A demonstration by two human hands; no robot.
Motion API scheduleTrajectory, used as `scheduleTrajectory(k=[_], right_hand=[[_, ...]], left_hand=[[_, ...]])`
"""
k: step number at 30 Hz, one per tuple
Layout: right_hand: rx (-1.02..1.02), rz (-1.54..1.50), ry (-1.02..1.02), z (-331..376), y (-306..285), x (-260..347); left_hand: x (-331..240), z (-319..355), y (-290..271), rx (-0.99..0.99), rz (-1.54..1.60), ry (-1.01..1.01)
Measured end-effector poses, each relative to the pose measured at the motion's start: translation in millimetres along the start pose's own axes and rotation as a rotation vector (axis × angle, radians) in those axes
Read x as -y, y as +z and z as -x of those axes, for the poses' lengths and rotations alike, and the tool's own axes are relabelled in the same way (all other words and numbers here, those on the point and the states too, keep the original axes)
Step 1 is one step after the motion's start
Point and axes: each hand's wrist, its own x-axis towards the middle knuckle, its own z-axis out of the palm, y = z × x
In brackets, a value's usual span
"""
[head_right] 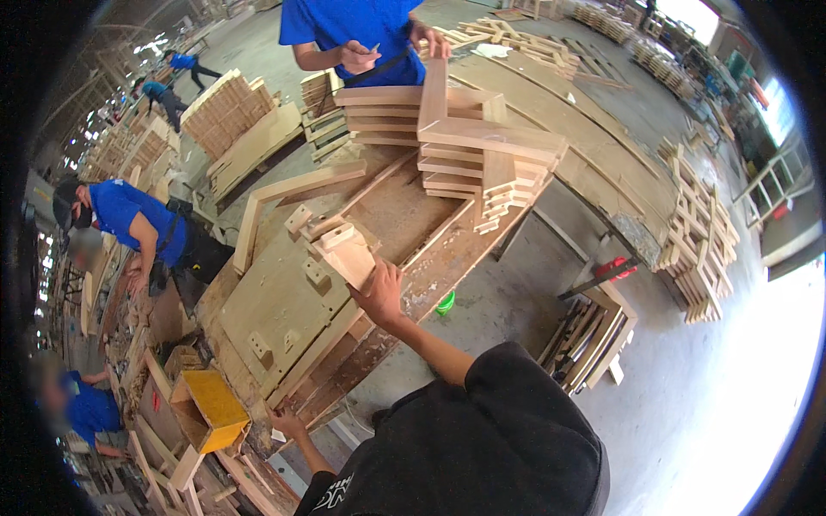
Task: The person repeatedly picks up small wooden parts from a workbench, briefly turns them over, and places them into a yellow bin or onto a stack. The person handles the parts one at a time throughout the clip.
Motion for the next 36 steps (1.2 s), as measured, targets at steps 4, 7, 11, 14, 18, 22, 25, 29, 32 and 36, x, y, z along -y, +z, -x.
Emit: scheduleTrajectory(k=[4,7,11,14,18,22,25,29,32,36], right_hand=[[0.095,0.031,0.013,4,-21,-4],[0.180,0.010,-0.044,4,-48,-7],[0.301,-0.017,-0.059,6,-73,-14],[0.424,-0.069,0.099,-20,-103,-1],[-0.089,0.157,0.047,-168,-184,-34],[0.001,-0.339,0.236,-311,-287,2],[0.079,-0.403,0.271,-319,-288,3],[0.345,-0.431,0.111,-266,-230,8],[0.616,-0.352,-0.056,-182,-191,35],[0.447,-0.184,-0.138,-93,-141,59]], left_hand=[[-1,2,2,0.026,-0.054,-0.044],[7,1,2,0.007,-0.077,-0.063],[17,-1,1,0.028,-0.134,-0.068],[18,1,-2,-0.015,-0.160,-0.037],[7,-1,2,0.071,-0.063,-0.135],[9,1,5,0.052,-0.085,-0.093],[5,0,3,0.002,-0.181,-0.085],[5,8,-1,0.003,-0.185,-0.130],[5,3,-7,0.073,-0.020,-0.145],[3,2,-4,-0.041,-0.122,0.207]])
